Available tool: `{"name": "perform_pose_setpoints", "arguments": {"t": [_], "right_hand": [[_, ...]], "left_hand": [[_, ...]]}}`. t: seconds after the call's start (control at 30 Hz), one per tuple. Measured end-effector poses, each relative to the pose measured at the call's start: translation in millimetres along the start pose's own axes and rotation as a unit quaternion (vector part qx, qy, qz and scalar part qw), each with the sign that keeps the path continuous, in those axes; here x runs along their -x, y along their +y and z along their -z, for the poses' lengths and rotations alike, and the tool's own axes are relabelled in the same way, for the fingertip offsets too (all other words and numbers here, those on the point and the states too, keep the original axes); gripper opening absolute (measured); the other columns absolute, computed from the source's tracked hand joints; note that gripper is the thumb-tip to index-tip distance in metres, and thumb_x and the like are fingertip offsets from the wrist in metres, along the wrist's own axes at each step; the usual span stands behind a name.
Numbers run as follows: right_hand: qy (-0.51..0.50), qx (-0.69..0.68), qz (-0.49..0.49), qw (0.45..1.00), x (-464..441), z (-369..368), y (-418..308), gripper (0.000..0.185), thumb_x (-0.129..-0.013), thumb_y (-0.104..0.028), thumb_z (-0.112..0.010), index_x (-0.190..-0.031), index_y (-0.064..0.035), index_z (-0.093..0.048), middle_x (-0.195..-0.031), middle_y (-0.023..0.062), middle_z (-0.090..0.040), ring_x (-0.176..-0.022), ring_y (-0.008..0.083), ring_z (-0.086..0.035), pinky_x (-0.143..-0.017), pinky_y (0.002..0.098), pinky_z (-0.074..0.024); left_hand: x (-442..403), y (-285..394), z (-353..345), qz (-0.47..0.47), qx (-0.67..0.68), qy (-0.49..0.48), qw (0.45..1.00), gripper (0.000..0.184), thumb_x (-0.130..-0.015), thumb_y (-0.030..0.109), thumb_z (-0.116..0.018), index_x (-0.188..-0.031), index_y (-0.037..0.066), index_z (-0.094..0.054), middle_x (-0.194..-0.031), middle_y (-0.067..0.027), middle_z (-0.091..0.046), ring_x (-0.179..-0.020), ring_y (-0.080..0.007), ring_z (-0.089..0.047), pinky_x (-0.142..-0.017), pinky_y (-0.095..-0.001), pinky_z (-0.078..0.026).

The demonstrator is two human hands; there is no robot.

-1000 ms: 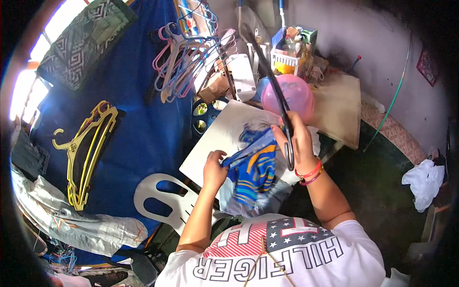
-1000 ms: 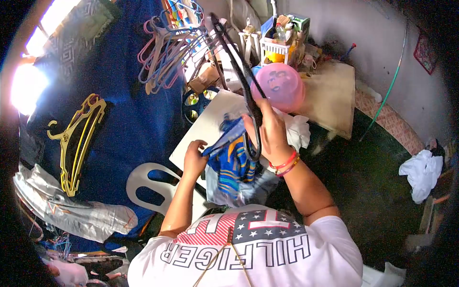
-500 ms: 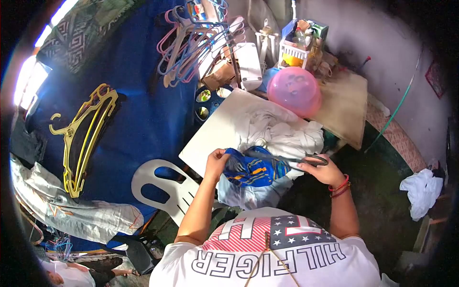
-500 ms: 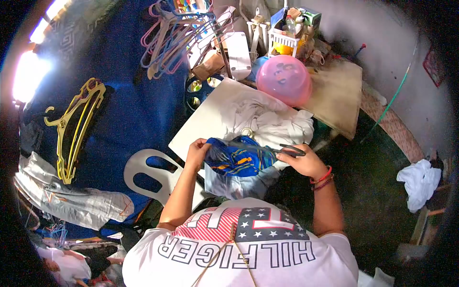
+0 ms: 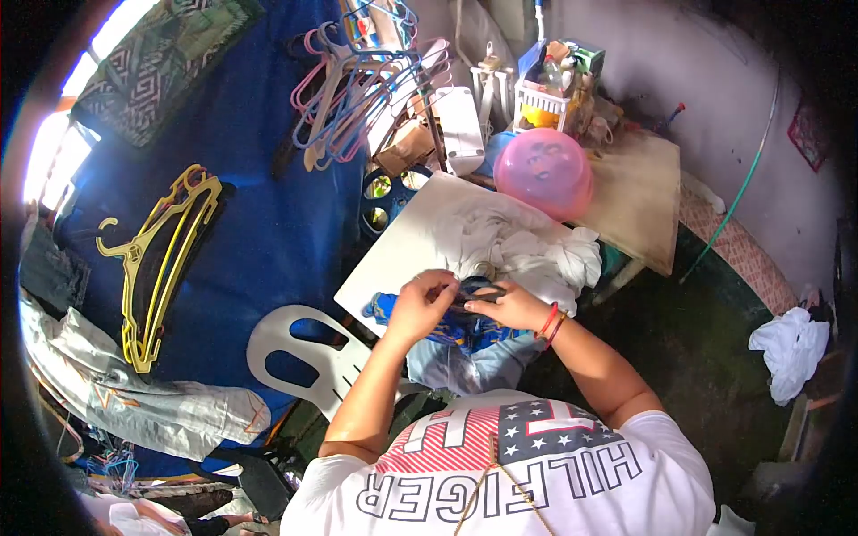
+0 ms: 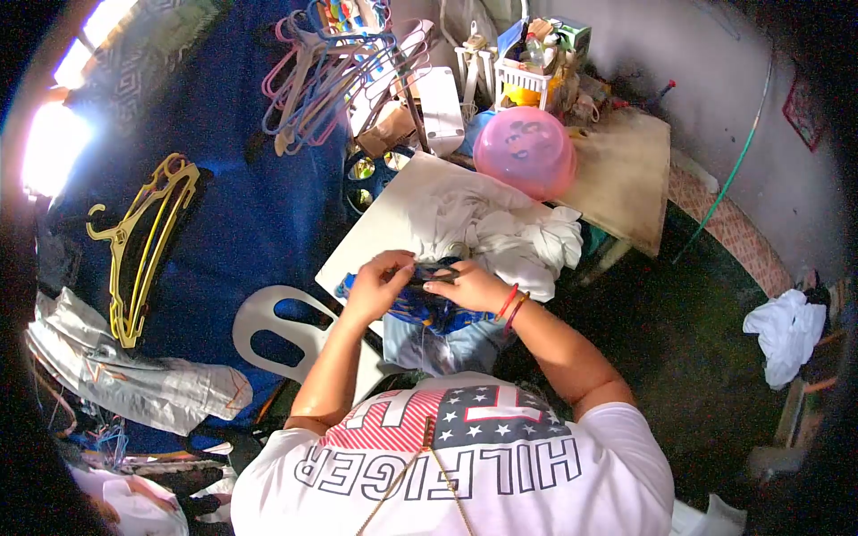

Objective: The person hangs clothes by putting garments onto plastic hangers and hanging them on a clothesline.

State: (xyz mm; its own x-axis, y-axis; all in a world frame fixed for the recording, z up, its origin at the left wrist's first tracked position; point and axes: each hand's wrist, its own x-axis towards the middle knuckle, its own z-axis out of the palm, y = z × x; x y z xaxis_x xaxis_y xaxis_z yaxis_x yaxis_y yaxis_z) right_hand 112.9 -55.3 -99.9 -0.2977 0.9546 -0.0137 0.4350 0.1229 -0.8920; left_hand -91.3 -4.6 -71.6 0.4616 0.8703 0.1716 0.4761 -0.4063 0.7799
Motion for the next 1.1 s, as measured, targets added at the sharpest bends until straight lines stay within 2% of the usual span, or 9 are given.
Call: {"name": "perform_pose_setpoints", "arguments": {"t": [0.03, 0.1, 0.17, 0.2, 0.27, 0.6, 0.87, 1.0, 1.1], "right_hand": [[0.042, 0.088, 0.187, 0.977, -7, 3, 24, 0.031, -0.089, -0.033, -0.061, -0.098, -0.0047, -0.068, -0.089, 0.0150, -0.068, -0.079, 0.0297, -0.065, -0.074, 0.0371, -0.0490], [0.045, 0.041, 0.059, 0.996, 3, 27, -1, 0.030, -0.088, -0.032, -0.063, -0.099, -0.0044, -0.069, -0.094, 0.0120, -0.069, -0.084, 0.0238, -0.065, -0.078, 0.0343, -0.0488], [0.049, 0.010, 0.069, 0.996, 7, 51, -5, 0.029, -0.088, -0.030, -0.065, -0.099, -0.0034, -0.069, -0.097, 0.0101, -0.070, -0.088, 0.0212, -0.064, -0.080, 0.0340, -0.0481], [0.058, -0.025, 0.052, 0.997, 10, 58, -7, 0.023, -0.090, -0.025, -0.065, -0.095, -0.0045, -0.072, -0.065, -0.0011, -0.060, -0.052, 0.0066, -0.049, -0.048, 0.0252, -0.0393], [0.016, -0.080, 0.015, 0.997, 11, 70, 1, 0.021, -0.091, -0.024, -0.063, -0.093, -0.0040, -0.071, -0.058, -0.0059, -0.050, -0.046, 0.0019, -0.038, -0.042, 0.0219, -0.0289], [-0.027, 0.035, 0.000, 0.999, 32, 84, -7, 0.025, -0.092, -0.030, -0.062, -0.091, -0.0062, -0.072, -0.056, -0.0045, -0.048, -0.049, 0.0035, -0.040, -0.046, 0.0229, -0.0324], [0.096, -0.305, 0.007, 0.947, 62, 93, 0, 0.027, -0.093, -0.022, -0.060, -0.098, 0.0030, -0.068, -0.059, -0.0060, -0.044, -0.049, 0.0025, -0.035, -0.045, 0.0208, -0.0255], [0.055, -0.302, 0.036, 0.951, 54, 76, -16, 0.027, -0.094, -0.020, -0.059, -0.099, 0.0055, -0.067, -0.058, -0.0058, -0.044, -0.049, 0.0027, -0.035, -0.045, 0.0210, -0.0263], [0.045, -0.268, 0.042, 0.961, 46, 71, -21, 0.024, -0.093, -0.020, -0.060, -0.097, 0.0025, -0.069, -0.058, -0.0054, -0.045, -0.049, 0.0027, -0.037, -0.045, 0.0210, -0.0280]], "left_hand": [[2, 8, 15, -0.081, -0.088, 0.018, 0.993, 0.026, -0.078, 0.015, -0.069, -0.102, 0.006, -0.067, -0.101, -0.0107, -0.063, -0.093, -0.0252, -0.059, -0.086, -0.0349, -0.046], [2, 6, 42, -0.146, -0.184, -0.004, 0.972, 0.030, -0.076, 0.018, -0.071, -0.105, 0.008, -0.066, -0.120, -0.0108, -0.058, -0.113, -0.0320, -0.049, -0.097, -0.0416, -0.039], [4, 0, 61, -0.177, -0.220, -0.028, 0.959, 0.029, -0.076, 0.019, -0.072, -0.102, 0.007, -0.066, -0.107, -0.0108, -0.063, -0.101, -0.0310, -0.056, -0.091, -0.0408, -0.043], [4, -2, 67, -0.173, -0.238, -0.030, 0.955, 0.028, -0.077, 0.020, -0.072, -0.100, 0.006, -0.065, -0.102, -0.0105, -0.064, -0.097, -0.0308, -0.059, -0.090, -0.0407, -0.044], [2, -15, 73, -0.189, -0.239, -0.030, 0.952, 0.020, -0.080, 0.016, -0.069, -0.096, 0.005, -0.065, -0.094, -0.0095, -0.066, -0.089, -0.0301, -0.061, -0.081, -0.0390, -0.047], [4, -11, 83, -0.083, 0.113, 0.112, 0.984, 0.016, -0.096, 0.013, -0.049, -0.096, 0.000, -0.057, -0.083, -0.0071, -0.061, -0.080, -0.0168, -0.059, -0.075, -0.0301, -0.046], [5, 8, 123, -0.140, -0.079, 0.111, 0.981, 0.014, -0.088, 0.013, -0.058, -0.095, 0.001, -0.060, -0.083, -0.0142, -0.062, -0.076, -0.0276, -0.062, -0.069, -0.0332, -0.047], [0, 41, 120, -0.298, -0.156, 0.100, 0.936, 0.026, -0.084, 0.018, -0.064, -0.102, 0.001, -0.062, -0.102, -0.0125, -0.064, -0.094, -0.0264, -0.060, -0.084, -0.0354, -0.045], [0, 27, 102, -0.204, -0.172, -0.054, 0.962, 0.027, -0.083, 0.025, -0.066, -0.099, 0.003, -0.063, -0.094, -0.0154, -0.064, -0.090, -0.0344, -0.060, -0.080, -0.0402, -0.046]]}}
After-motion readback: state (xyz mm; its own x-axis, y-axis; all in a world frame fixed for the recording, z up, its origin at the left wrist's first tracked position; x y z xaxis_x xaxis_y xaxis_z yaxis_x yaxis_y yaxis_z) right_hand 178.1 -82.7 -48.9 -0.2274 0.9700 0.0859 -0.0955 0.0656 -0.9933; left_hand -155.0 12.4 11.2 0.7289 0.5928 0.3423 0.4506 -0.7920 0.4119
